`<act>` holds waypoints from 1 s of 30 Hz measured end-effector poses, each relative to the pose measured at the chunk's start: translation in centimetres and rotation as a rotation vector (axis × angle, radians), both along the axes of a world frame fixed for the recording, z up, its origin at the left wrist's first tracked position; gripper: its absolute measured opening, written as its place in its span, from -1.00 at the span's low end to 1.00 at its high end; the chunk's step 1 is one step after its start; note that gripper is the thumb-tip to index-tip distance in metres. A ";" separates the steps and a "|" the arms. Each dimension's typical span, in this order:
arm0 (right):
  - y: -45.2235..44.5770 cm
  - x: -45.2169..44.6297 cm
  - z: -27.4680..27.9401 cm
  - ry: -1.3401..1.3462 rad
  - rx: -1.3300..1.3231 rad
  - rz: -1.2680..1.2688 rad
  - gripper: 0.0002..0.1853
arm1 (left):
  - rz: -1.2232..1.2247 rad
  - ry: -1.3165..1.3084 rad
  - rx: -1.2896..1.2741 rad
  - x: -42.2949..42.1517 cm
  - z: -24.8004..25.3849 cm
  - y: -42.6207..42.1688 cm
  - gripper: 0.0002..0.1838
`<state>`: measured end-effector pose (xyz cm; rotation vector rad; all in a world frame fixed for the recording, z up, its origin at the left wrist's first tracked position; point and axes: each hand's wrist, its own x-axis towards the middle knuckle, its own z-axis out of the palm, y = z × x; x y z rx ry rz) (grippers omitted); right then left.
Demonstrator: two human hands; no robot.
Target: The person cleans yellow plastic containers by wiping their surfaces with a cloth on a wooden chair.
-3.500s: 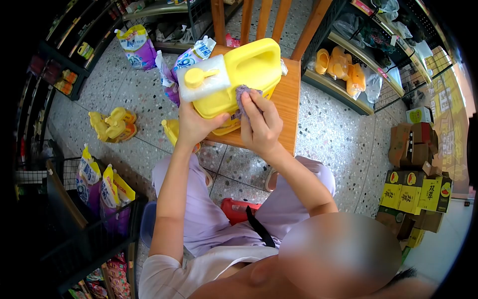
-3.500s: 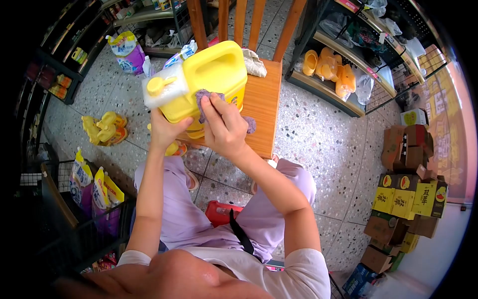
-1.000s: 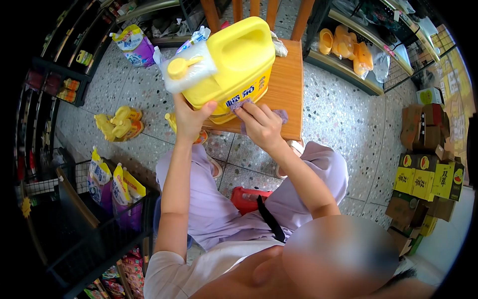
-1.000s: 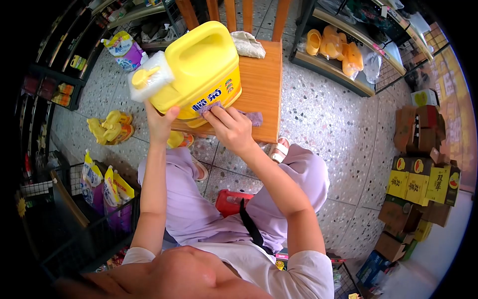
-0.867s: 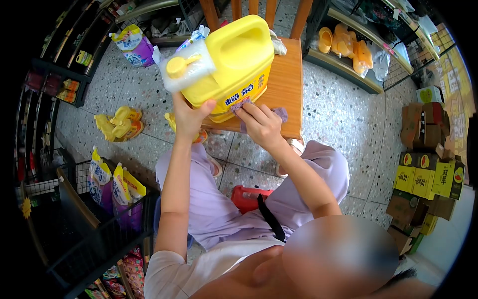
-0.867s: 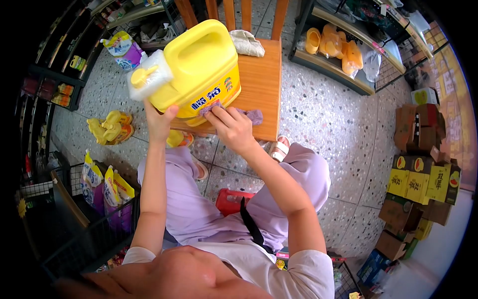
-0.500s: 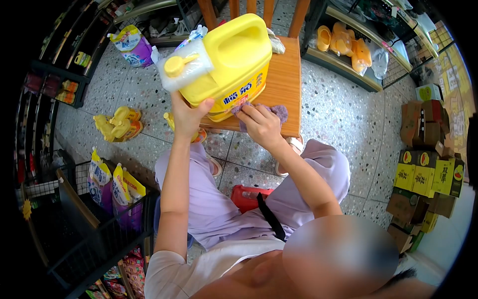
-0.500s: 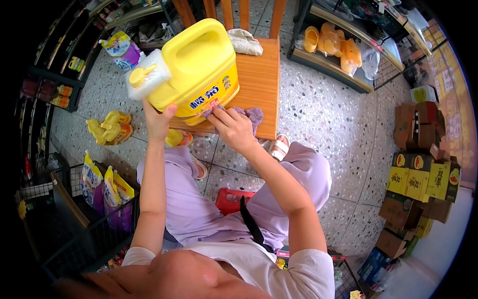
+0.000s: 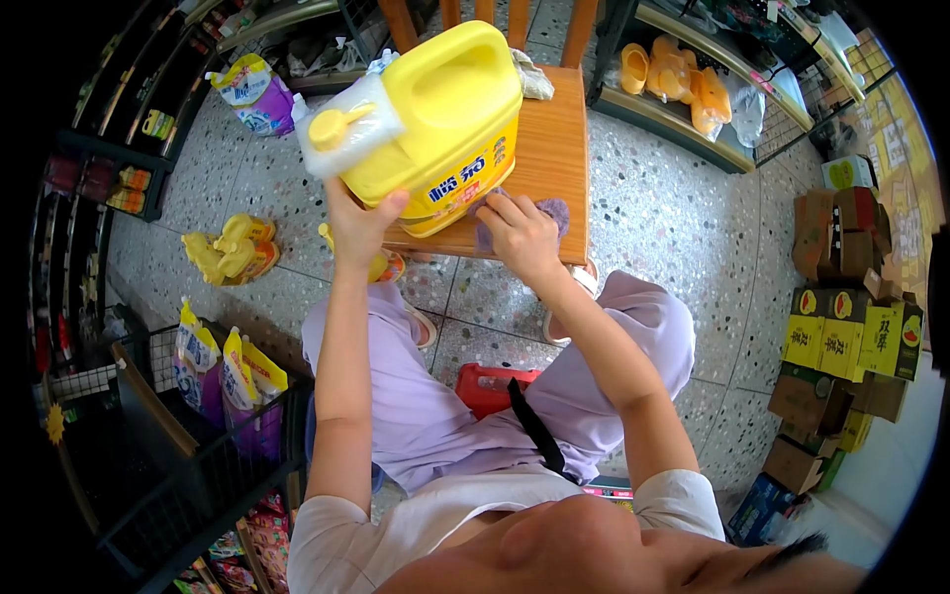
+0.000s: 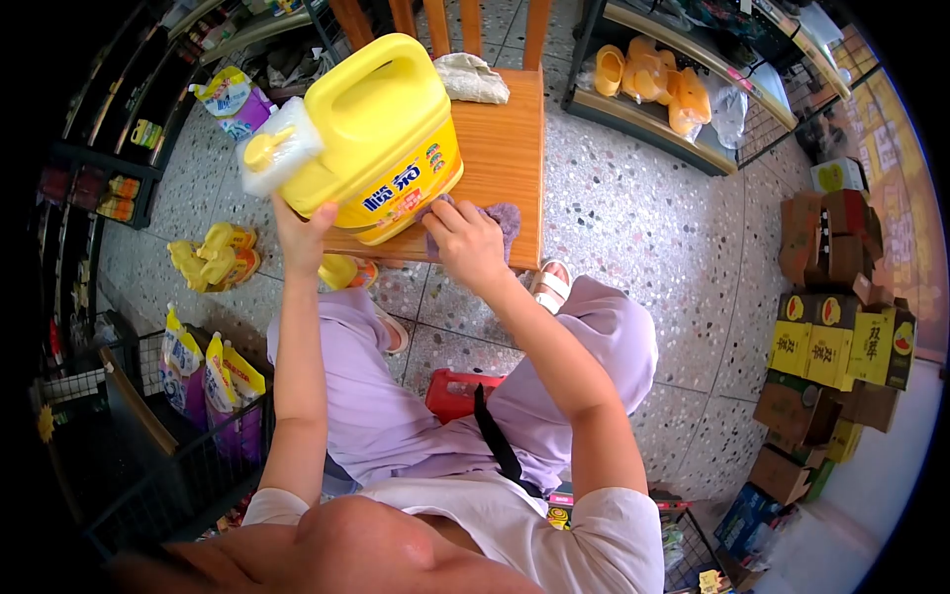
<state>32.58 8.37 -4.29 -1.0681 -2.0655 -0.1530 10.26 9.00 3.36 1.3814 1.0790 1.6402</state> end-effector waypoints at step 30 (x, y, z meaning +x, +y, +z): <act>3.2 -1.7 7.6 0.252 0.302 0.033 -0.53 | -0.241 0.050 -0.080 -4.9 -0.4 4.4 0.00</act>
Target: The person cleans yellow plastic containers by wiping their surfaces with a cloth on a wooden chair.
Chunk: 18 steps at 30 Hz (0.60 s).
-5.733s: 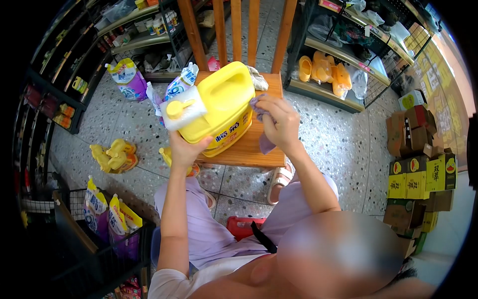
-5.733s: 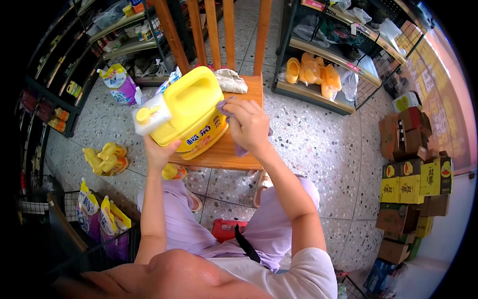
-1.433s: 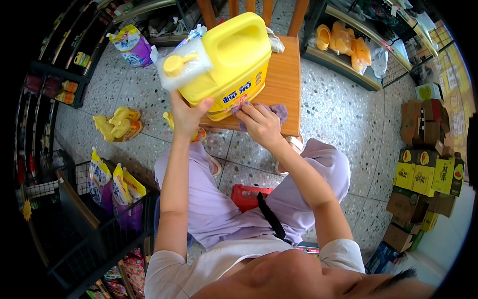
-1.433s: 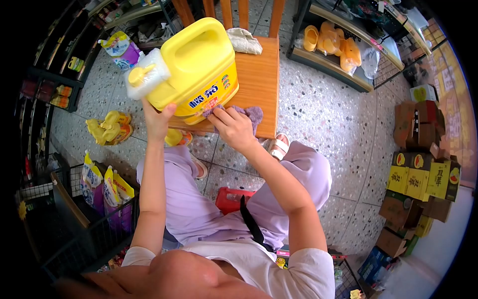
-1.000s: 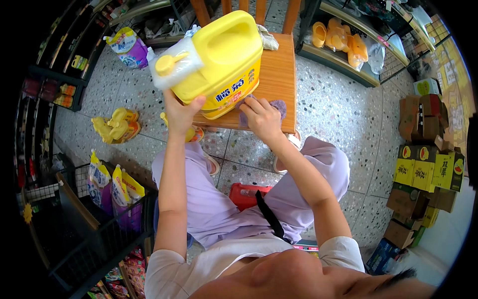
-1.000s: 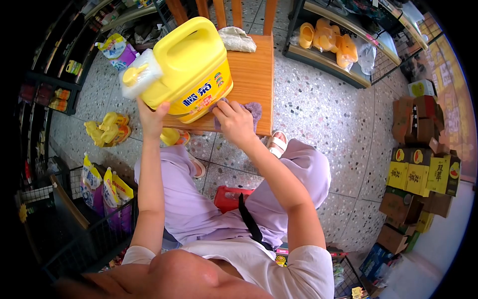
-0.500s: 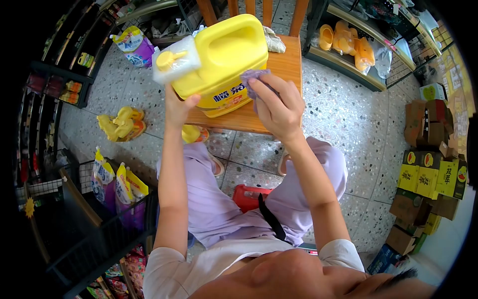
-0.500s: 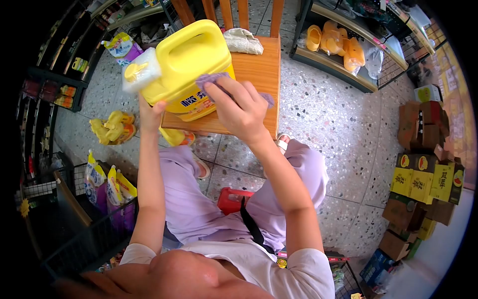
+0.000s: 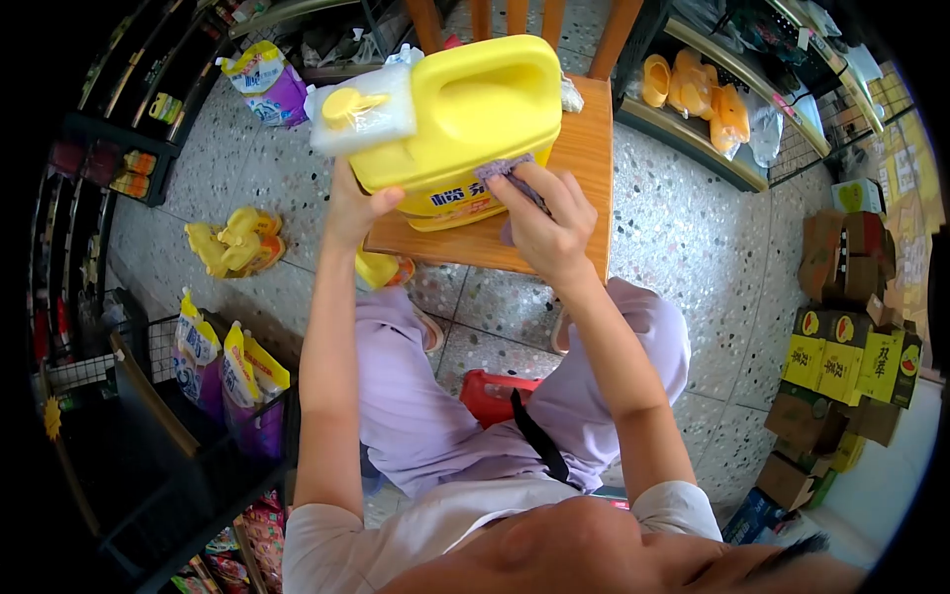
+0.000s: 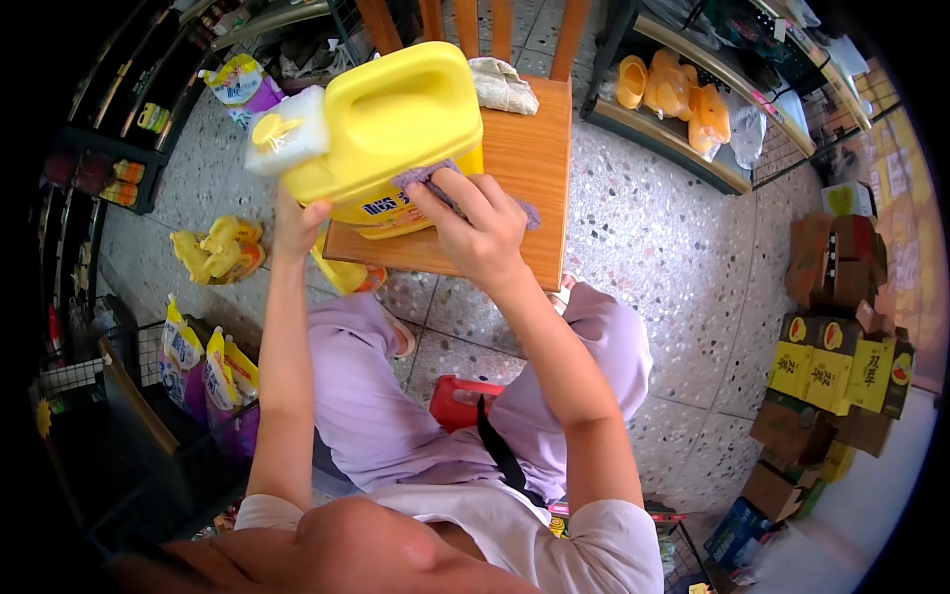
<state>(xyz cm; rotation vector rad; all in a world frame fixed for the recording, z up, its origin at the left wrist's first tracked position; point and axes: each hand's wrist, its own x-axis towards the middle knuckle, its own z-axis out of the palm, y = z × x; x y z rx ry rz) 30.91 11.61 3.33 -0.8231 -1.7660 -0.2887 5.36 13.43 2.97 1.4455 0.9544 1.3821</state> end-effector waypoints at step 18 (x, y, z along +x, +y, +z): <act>-1.2 0.6 -5.0 -0.190 -0.102 0.013 -0.62 | 0.000 -0.040 -0.031 0.2 -0.3 0.0 0.06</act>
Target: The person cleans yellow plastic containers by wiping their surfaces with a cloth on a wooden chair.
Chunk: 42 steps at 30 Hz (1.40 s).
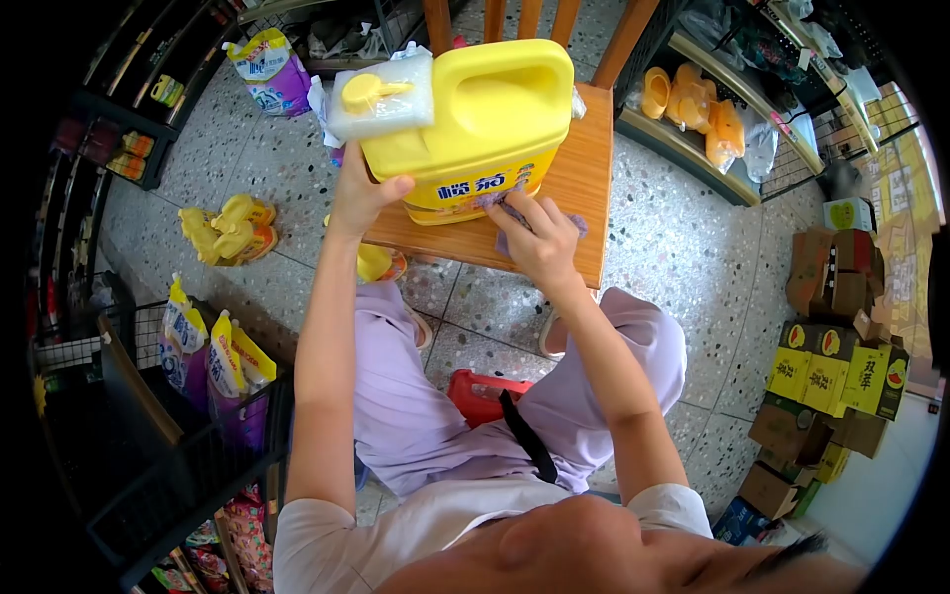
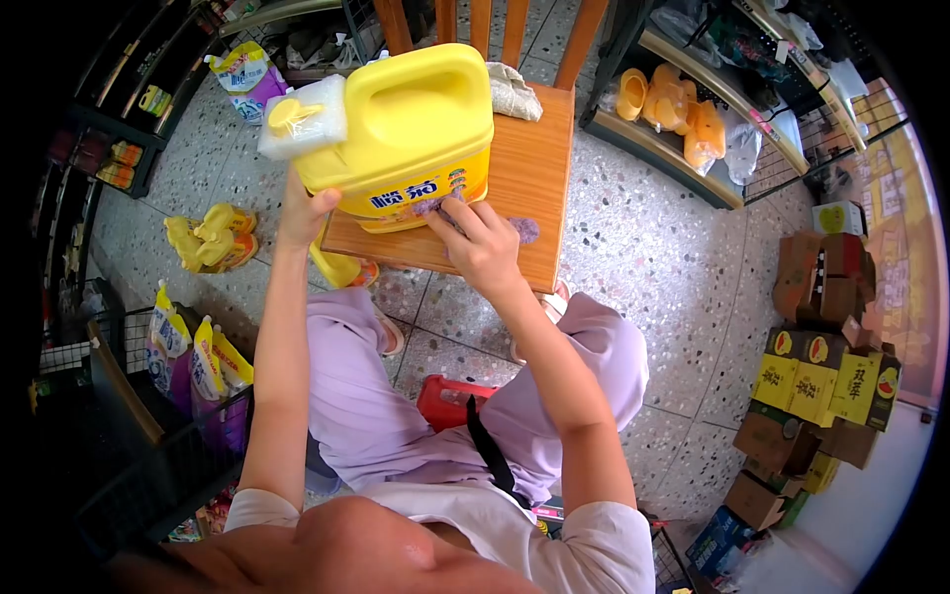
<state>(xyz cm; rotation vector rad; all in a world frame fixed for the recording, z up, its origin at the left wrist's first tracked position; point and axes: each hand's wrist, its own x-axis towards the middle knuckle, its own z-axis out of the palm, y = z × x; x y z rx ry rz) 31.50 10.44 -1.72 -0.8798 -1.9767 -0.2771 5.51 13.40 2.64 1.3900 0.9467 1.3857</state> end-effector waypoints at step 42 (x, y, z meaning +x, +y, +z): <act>1.0 4.4 4.5 0.306 -0.250 -0.218 -0.75 | 0.025 -0.040 0.031 0.0 -0.8 -0.1 0.06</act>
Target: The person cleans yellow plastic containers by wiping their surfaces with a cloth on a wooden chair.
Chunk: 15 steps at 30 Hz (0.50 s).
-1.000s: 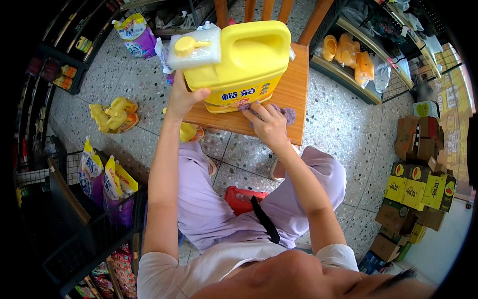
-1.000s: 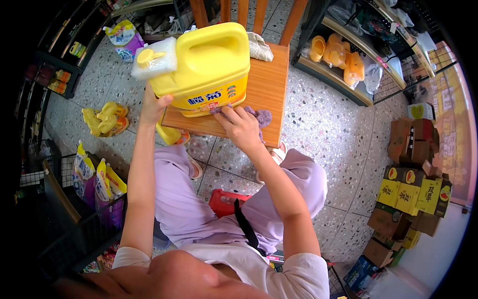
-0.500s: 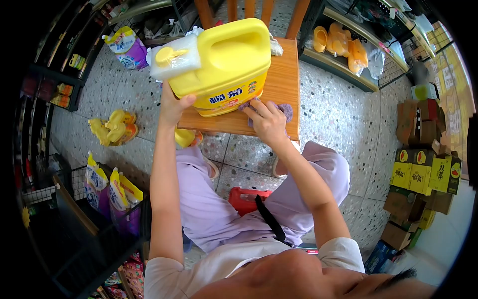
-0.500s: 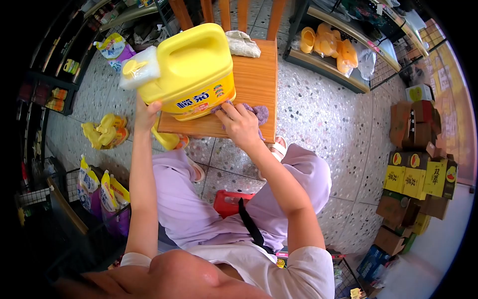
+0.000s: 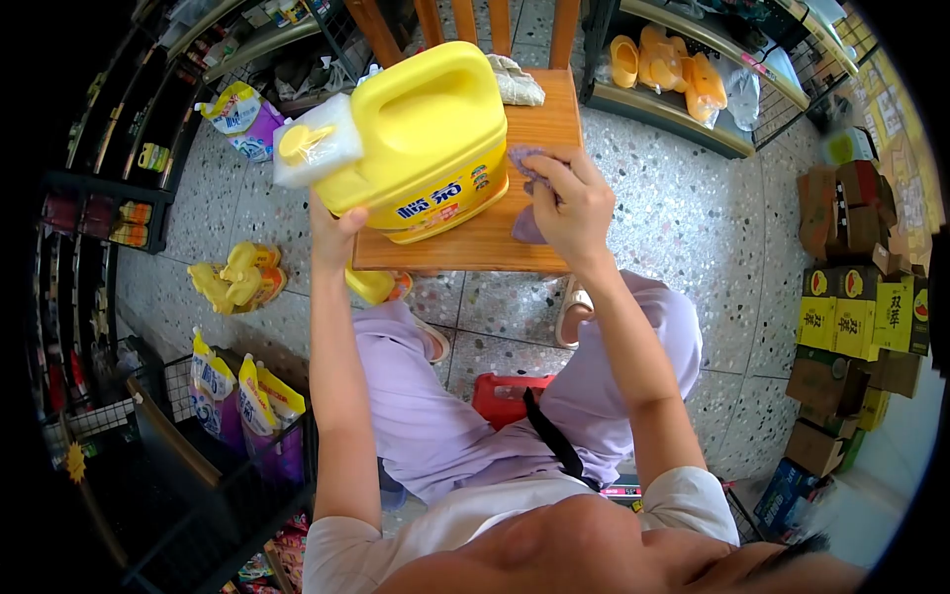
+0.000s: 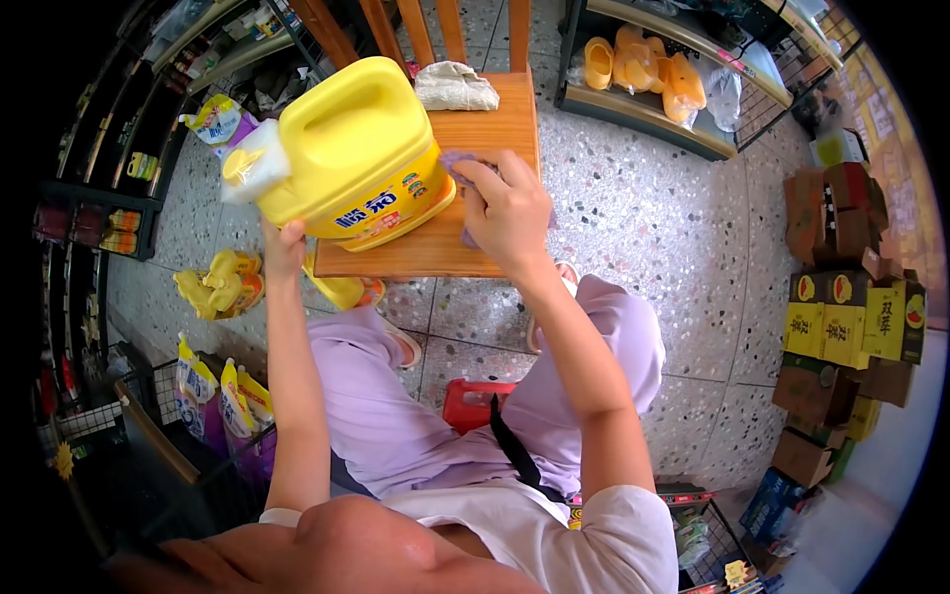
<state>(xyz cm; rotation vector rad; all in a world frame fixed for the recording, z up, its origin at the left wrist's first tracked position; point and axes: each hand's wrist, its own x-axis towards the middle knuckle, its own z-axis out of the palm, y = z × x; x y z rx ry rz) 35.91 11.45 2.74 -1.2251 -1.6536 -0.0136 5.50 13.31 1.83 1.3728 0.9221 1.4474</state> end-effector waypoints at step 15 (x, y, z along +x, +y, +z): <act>1.8 -3.2 1.5 0.127 0.323 0.125 -0.63 | -0.020 -0.006 -0.026 0.0 0.6 -0.4 0.02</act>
